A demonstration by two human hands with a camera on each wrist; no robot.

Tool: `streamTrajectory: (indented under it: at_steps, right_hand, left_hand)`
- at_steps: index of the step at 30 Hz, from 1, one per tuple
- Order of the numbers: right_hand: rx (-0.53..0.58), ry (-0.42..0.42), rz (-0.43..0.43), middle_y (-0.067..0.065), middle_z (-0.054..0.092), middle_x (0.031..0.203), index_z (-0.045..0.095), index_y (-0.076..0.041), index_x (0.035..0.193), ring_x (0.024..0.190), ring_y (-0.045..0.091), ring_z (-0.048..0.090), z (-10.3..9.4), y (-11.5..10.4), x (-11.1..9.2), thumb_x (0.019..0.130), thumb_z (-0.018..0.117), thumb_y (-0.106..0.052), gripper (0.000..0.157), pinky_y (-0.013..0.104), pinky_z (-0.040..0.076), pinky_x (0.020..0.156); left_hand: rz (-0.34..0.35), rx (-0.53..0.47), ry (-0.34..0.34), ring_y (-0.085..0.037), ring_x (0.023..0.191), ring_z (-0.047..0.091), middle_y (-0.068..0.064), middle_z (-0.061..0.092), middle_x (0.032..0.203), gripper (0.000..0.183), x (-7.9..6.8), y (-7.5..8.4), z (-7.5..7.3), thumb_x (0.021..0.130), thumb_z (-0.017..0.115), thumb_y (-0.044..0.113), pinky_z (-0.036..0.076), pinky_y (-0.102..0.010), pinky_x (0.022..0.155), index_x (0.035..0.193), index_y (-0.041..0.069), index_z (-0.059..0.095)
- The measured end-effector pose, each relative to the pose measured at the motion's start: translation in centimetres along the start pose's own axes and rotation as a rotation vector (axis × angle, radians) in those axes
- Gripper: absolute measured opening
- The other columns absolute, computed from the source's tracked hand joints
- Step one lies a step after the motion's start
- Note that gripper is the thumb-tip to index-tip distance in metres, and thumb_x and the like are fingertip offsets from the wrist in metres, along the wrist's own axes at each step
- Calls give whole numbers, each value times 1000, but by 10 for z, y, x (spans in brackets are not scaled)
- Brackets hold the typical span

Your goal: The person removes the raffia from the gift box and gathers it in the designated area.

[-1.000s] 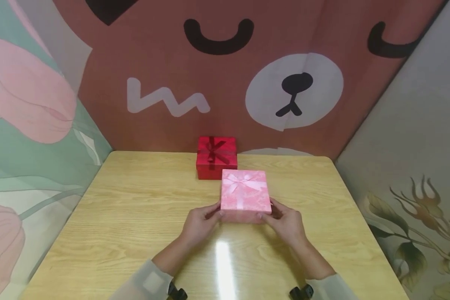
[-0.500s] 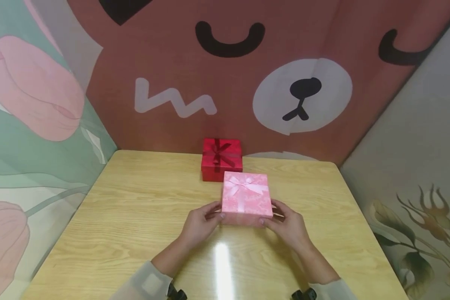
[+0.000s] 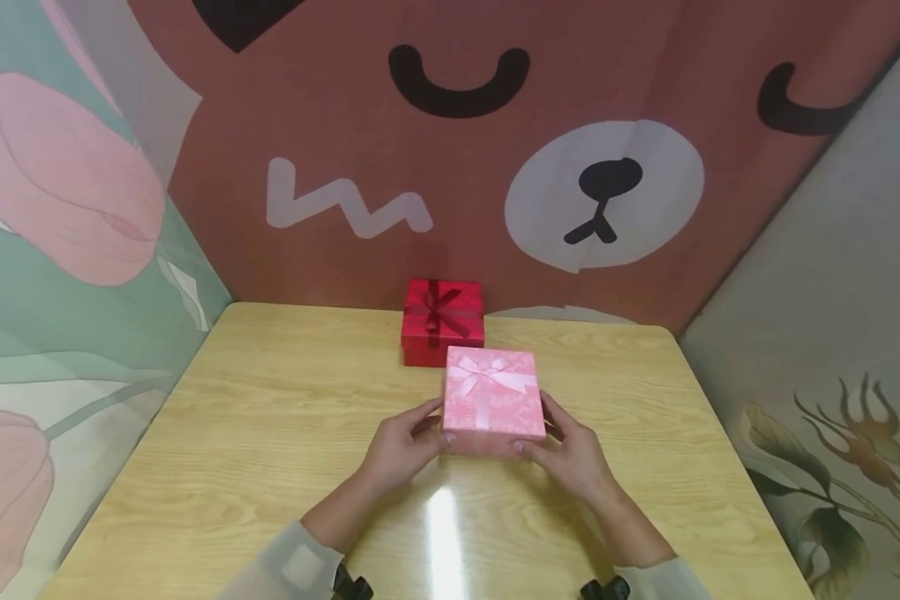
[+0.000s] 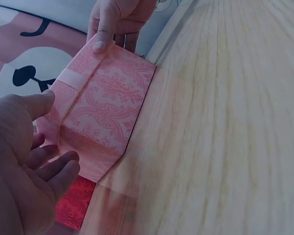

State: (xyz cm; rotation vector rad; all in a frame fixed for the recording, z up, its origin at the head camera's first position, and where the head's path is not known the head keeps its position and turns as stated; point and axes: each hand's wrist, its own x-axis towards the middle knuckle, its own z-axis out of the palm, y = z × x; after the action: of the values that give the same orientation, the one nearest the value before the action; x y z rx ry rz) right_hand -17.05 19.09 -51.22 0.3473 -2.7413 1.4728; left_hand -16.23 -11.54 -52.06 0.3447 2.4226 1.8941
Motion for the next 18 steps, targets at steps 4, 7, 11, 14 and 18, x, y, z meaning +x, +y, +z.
streamTrajectory:
  at_steps: [4,7,11,14,18]
  right_hand:
    - [-11,14,-19,13,52,154,38,-16,162,130,36,60,0,-1,3,83,89,-41,97,44,56,100]
    - [-15,20,-15,12,51,155,38,-16,162,129,36,62,0,-2,3,83,88,-41,97,43,57,99]
    - [-10,17,-14,8,50,157,39,-18,162,127,35,63,1,-3,2,83,89,-40,96,42,57,98]
    - [-7,19,-3,8,52,155,40,-20,161,124,36,65,2,-3,1,83,89,-40,95,42,58,96]
    - [-13,24,21,7,54,153,41,-22,161,122,36,66,2,-3,0,81,90,-42,95,44,59,94]
  left_hand:
    - [32,20,6,-28,125,65,-3,62,144,60,3,0,0,92,82,25,55,-35,100,146,11,60]
    - [43,34,14,-26,125,66,-2,63,143,59,4,-1,0,93,81,23,54,-35,102,146,10,60]
    - [34,51,26,-23,125,65,-2,65,139,58,1,-1,1,94,80,25,53,-31,102,147,13,59]
    - [25,68,34,-21,126,64,0,68,135,57,-1,0,2,95,79,27,53,-31,103,147,15,59]
    - [25,81,30,-20,129,62,2,68,135,57,-2,-1,2,95,78,30,52,-33,104,148,17,59]
